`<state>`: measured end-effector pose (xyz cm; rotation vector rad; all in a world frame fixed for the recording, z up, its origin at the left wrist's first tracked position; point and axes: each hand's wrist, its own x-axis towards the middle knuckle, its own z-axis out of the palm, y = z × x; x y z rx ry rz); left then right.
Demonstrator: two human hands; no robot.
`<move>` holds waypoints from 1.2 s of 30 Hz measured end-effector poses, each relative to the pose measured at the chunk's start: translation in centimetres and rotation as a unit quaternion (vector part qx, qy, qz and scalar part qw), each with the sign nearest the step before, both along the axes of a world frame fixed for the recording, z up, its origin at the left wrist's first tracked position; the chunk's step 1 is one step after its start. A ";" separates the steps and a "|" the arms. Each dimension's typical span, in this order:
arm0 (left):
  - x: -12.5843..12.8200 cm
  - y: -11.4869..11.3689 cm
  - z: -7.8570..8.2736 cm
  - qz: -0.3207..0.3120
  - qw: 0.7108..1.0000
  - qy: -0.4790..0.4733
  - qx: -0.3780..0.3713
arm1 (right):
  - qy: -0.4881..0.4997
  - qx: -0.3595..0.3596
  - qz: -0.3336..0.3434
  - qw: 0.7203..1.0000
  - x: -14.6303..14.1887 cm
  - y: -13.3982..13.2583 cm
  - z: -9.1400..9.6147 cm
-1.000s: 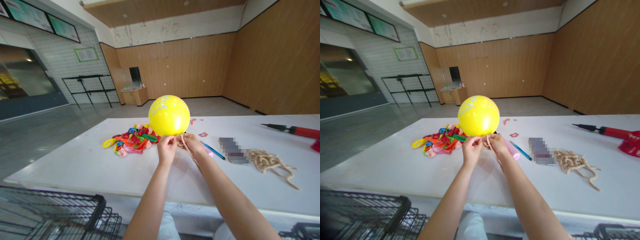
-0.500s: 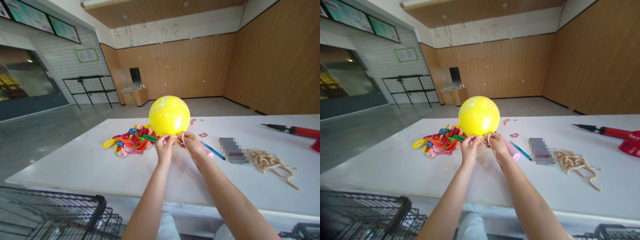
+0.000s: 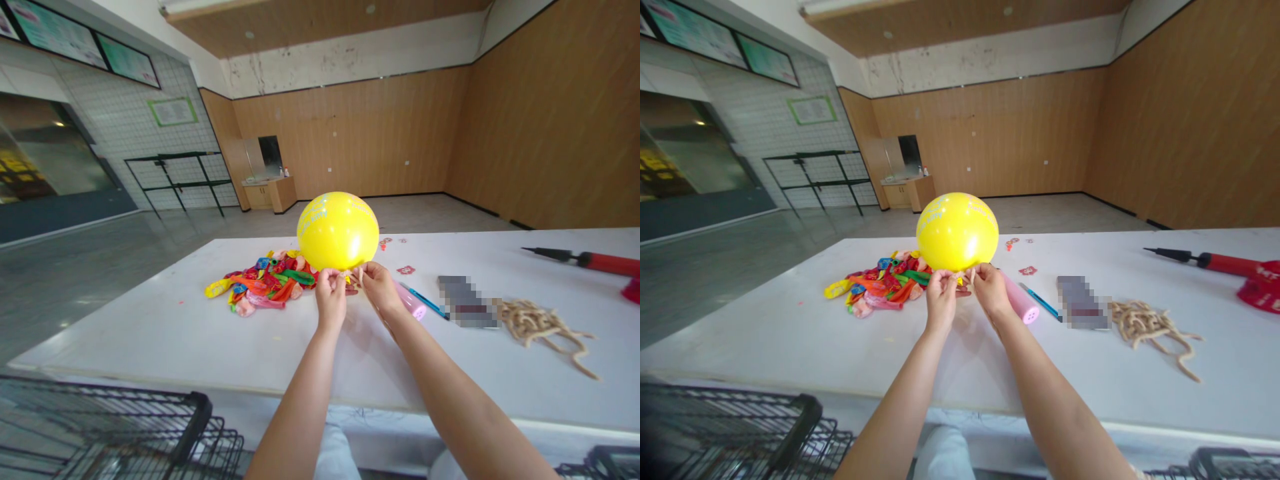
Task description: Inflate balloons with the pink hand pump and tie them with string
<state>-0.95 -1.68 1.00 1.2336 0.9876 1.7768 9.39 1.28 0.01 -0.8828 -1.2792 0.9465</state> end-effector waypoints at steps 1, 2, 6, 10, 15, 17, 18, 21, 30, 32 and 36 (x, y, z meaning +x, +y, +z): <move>0.0 0.0 0.0 0.004 1.000 0.003 -0.002 | 0.008 -0.003 -0.002 1.000 0.0 0.1 -0.1; -0.1 0.1 0.0 0.010 1.000 0.006 -0.006 | 0.020 -0.007 0.001 1.000 0.0 0.2 -0.2; -0.5 0.5 -0.4 0.027 0.999 0.018 -0.017 | 0.060 -0.021 0.031 0.997 0.1 0.0 0.0; -0.7 0.8 -0.8 0.064 0.996 0.046 0.029 | 0.084 -0.029 0.048 0.995 0.1 -0.5 0.4; -0.9 0.8 -1.0 0.074 0.991 0.081 0.080 | 0.096 -0.040 0.051 0.993 0.0 -1.0 1.0; -1.1 0.7 -1.0 0.083 0.982 0.130 0.109 | 0.093 -0.046 0.038 0.994 0.0 -1.3 1.2; -1.1 0.7 -1.0 0.089 0.975 0.158 0.126 | 0.091 -0.047 0.034 0.994 0.1 -1.4 1.3; -1.4 0.6 -0.9 0.110 0.959 0.211 0.154 | 0.081 -0.047 0.027 0.995 0.2 -1.4 1.5; -1.7 0.8 -1.0 0.218 0.919 0.289 0.154 | -0.023 0.034 -0.115 0.993 0.5 -0.9 0.9; -1.6 0.7 -1.0 0.230 0.913 0.301 0.152 | -0.040 0.048 -0.131 0.989 0.5 -1.0 0.9; -1.5 0.6 -0.8 0.242 0.911 0.302 0.142 | -0.055 0.057 -0.138 0.987 0.4 -1.1 0.7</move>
